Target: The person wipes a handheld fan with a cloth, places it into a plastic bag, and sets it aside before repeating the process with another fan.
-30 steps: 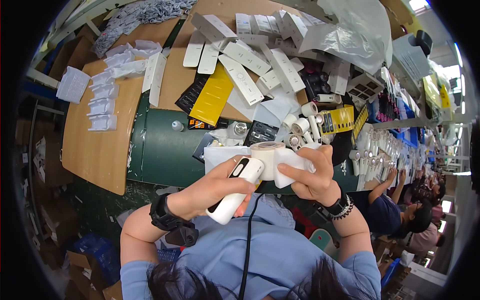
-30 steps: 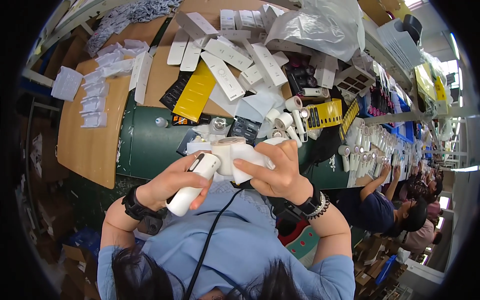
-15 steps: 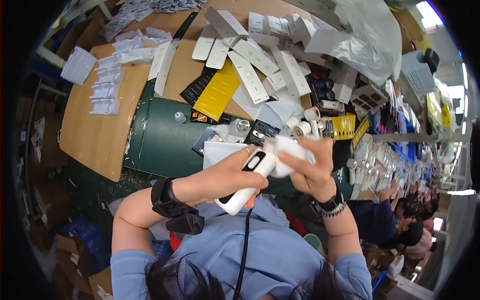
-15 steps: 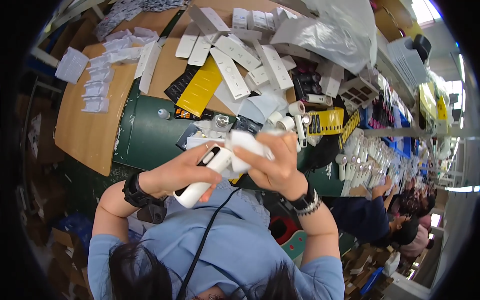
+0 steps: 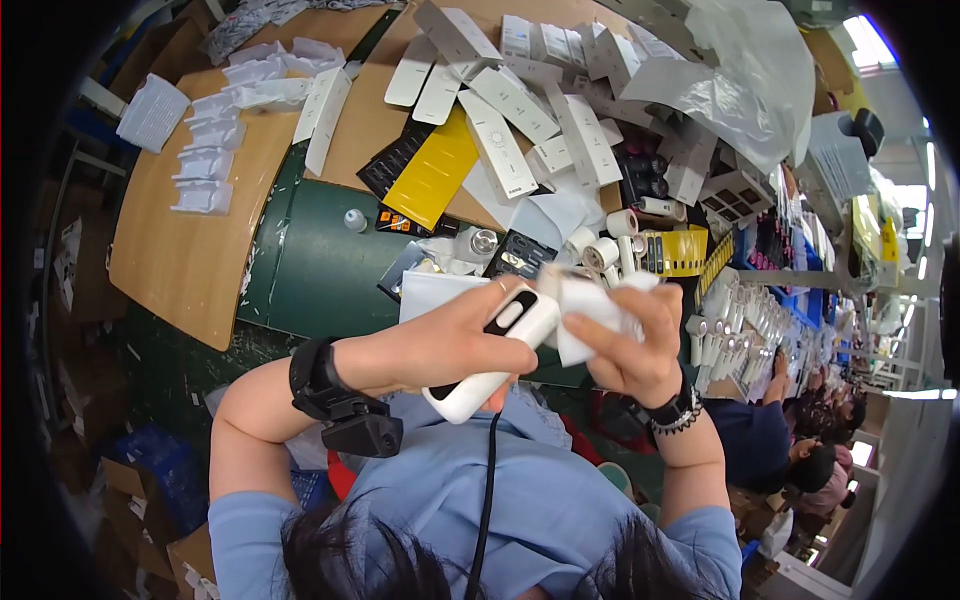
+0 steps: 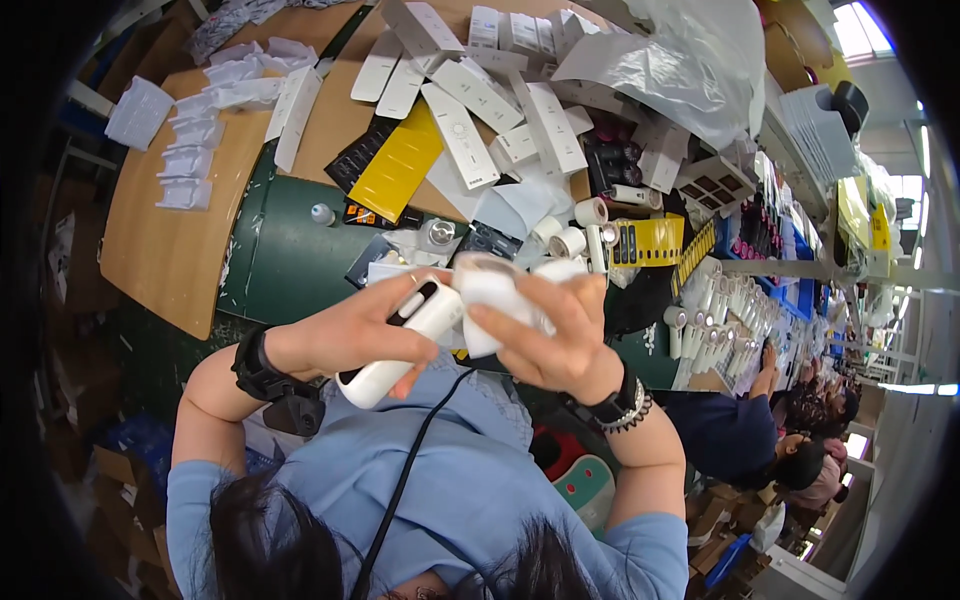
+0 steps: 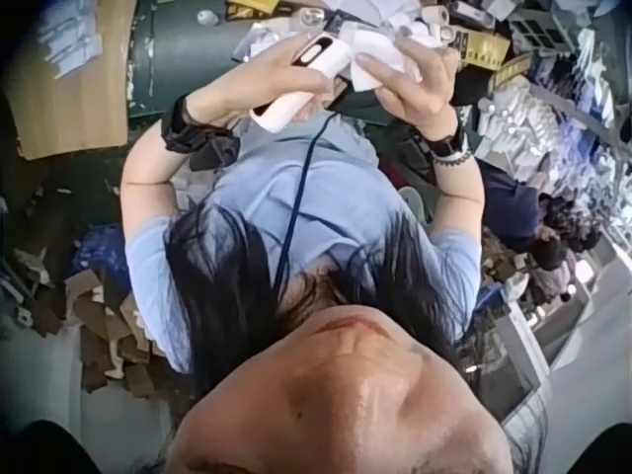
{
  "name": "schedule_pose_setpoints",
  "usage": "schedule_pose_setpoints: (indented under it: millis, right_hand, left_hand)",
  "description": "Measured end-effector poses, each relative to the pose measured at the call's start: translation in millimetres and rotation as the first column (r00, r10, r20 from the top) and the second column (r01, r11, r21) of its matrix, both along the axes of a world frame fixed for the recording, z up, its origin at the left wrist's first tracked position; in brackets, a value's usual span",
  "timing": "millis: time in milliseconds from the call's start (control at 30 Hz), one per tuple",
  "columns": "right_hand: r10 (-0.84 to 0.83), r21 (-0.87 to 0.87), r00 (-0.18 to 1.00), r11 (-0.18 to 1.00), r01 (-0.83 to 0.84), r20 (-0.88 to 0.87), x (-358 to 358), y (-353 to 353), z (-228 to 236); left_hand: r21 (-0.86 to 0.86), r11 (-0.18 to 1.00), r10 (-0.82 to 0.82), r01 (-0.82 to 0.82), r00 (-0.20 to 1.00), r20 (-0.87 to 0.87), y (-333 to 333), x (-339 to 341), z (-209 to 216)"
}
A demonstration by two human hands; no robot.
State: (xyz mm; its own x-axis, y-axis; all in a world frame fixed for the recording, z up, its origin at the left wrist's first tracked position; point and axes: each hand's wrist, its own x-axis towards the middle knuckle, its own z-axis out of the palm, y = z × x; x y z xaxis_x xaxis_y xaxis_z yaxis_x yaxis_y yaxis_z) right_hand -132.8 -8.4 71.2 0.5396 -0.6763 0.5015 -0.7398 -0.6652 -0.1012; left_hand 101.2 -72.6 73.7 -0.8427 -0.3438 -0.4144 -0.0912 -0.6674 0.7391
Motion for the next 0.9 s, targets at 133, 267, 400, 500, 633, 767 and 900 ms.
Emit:
schedule_pose_setpoints:
  millis: [133, 267, 400, 500, 633, 767, 900]
  right_hand:
    - [-0.020, -0.021, 1.000, 1.000, 0.019, -0.019, -2.2, -9.6, -4.4]
    - [-0.082, -0.025, 0.996, 0.996, 0.081, -0.018, 0.1, -3.8, -6.0]
    - [-0.038, -0.012, 0.999, 0.999, 0.038, -0.011, 5.7, -9.3, -6.4]
    - [-0.081, 0.035, 0.997, 0.996, 0.081, -0.016, -2.2, 3.6, -8.9]
    - [-0.056, 0.027, 0.998, 0.998, 0.056, 0.033, 8.2, -16.9, -3.4]
    - [-0.176, 0.079, 0.874, 0.984, 0.157, 0.453, -18.1, -17.1, -4.1]
    - [-0.173, 0.099, 0.786, 0.985, 0.142, 0.594, -11.5, -9.1, -6.9]
  left_hand:
    - [-0.019, 1.000, 0.024, -0.024, 1.000, -0.018, -1.2, 2.3, -3.0]
    - [0.013, 1.000, 0.029, -0.029, 1.000, -0.013, 1.4, -2.4, -4.2]
    - [-0.012, 1.000, 0.011, -0.011, 1.000, -0.012, 6.8, 1.2, -8.8]
    - [-0.028, 0.999, 0.015, -0.016, 1.000, -0.007, 3.1, -1.7, -9.5]
    - [0.003, 1.000, 0.028, -0.028, 1.000, -0.010, 4.6, -4.4, -5.1]
    - [0.027, 0.999, 0.039, -0.038, 0.997, -0.064, 1.9, 5.7, 8.6]
    - [0.039, 0.998, 0.057, -0.054, 0.994, -0.088, 4.4, 11.0, 15.0]
